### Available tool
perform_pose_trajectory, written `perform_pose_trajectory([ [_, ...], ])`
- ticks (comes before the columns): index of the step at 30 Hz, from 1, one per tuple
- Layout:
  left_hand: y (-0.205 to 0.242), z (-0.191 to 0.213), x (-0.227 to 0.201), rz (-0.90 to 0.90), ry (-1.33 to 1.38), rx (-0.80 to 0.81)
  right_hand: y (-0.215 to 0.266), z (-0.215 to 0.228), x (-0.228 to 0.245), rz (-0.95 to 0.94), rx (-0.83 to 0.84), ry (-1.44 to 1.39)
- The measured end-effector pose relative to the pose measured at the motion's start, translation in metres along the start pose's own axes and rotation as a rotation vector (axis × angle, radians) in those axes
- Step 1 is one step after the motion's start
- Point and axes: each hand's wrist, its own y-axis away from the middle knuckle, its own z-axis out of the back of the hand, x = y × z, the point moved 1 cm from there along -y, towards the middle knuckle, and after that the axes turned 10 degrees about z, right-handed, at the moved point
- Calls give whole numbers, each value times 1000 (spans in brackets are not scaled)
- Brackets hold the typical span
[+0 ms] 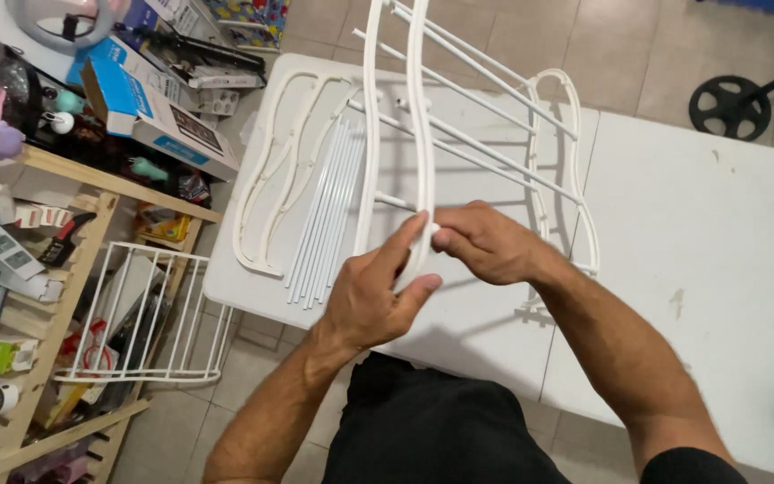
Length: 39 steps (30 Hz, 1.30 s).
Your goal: The person assembles a white plastic drying rack on a white table. They insert multiple white rods into the slots of the rack's frame, then pick up a metal cup and place it on the table. The person continues to assemble the rack by inserting more rods and connecting frame pieces.
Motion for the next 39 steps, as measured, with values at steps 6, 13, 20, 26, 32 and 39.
perform_pose_trajectory([
  [6,3,23,-63,-410,-107,-33,17,-4,44,164,-247,182],
  [13,-3,47,-61,-851,-394,-30,38,-54,58,192,-463,78],
  [20,-26,47,-38,-988,-254,-67,32,-73,17,398,-251,-889],
  [26,-16,32,-38,-655,-486,43,57,-96,-86,451,-285,-1220],
  [32,-7,25,-25,-491,-379,86,49,-114,-102,378,-195,-1276],
  [39,-41,28,11,-567,-239,5,7,-107,-74,464,-205,-1291],
])
